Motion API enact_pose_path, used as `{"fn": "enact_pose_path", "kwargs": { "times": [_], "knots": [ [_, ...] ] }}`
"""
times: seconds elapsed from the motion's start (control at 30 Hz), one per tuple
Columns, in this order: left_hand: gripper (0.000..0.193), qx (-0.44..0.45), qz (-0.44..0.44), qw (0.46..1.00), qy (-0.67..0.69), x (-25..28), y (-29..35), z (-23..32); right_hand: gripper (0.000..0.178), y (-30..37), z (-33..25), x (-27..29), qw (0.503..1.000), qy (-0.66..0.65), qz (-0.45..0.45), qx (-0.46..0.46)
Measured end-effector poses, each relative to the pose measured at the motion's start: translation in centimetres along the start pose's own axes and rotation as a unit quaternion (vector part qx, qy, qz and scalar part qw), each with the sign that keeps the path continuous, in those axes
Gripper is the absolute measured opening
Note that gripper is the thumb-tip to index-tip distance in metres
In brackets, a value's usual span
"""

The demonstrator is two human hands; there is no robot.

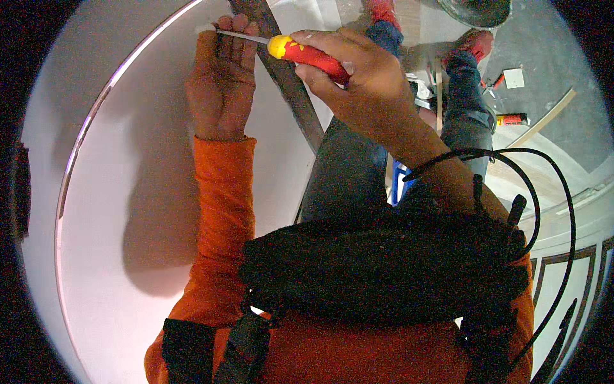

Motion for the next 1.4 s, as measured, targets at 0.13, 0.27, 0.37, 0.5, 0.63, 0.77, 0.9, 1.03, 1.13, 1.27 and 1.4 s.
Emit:
{"fn": "enact_pose_path", "kwargs": {
  "times": [0.13,0.27,0.37,0.5,0.63,0.77,0.9,1.03,1.13,1.27,1.4],
  "knots": [
    [0.026,0.005,-0.047,0.996,0.073,-1.0,-0.9,-0.3,0.032,-0.6,-0.4,0.5,0.998,0.007,0.036,0.053],
    [0.025,0.002,-0.077,0.991,0.112,-1.8,-1.3,-0.5,0.030,-1.3,3.1,-1.0,0.964,-0.208,0.006,-0.165],
    [0.024,-0.016,-0.024,0.994,0.104,-1.9,-2.1,-1.1,0.036,-2.2,3.0,-0.4,0.988,-0.104,-0.029,-0.109],
    [0.023,-0.001,-0.062,0.981,0.181,-1.3,-3.2,-0.9,0.024,-5.5,-0.4,0.5,0.996,0.045,-0.071,0.033],
    [0.022,-0.041,-0.035,0.987,0.152,-1.0,-4.8,-0.7,0.025,-7.9,2.0,-0.2,0.983,-0.067,-0.128,-0.114],
    [0.024,-0.076,-0.066,0.978,0.182,-1.2,-6.0,-0.4,0.024,-9.4,3.4,-1.0,0.975,-0.136,-0.122,-0.127],
    [0.025,-0.054,-0.071,0.968,0.235,-0.6,-7.0,-1.1,0.024,-9.7,4.8,-1.0,0.974,-0.169,-0.121,-0.095],
    [0.028,-0.045,-0.106,0.963,0.242,-0.4,-7.5,-1.0,0.023,-10.4,3.0,-1.2,0.989,-0.055,-0.127,-0.058],
    [0.029,-0.043,-0.115,0.957,0.262,-0.9,-7.5,-1.4,0.022,-10.5,3.4,-1.0,0.981,-0.060,-0.141,-0.116],
    [0.027,-0.059,-0.133,0.961,0.234,-1.0,-7.7,-1.2,0.023,-10.5,4.4,-1.3,0.981,-0.091,-0.130,-0.114],
    [0.025,-0.047,-0.125,0.959,0.251,-1.0,-7.8,-1.5,0.024,-10.2,4.9,-1.4,0.965,-0.102,-0.127,-0.207]
  ]
}}
Point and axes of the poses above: each hand's wrist, its own y-axis away from the middle knuckle, its own x-axis out of the back of the hand, z = x × y, the point moved 9 cm from there along -y, towards the middle knuckle, and after that the axes turned 7 degrees about -y, right-handed, at the moved point
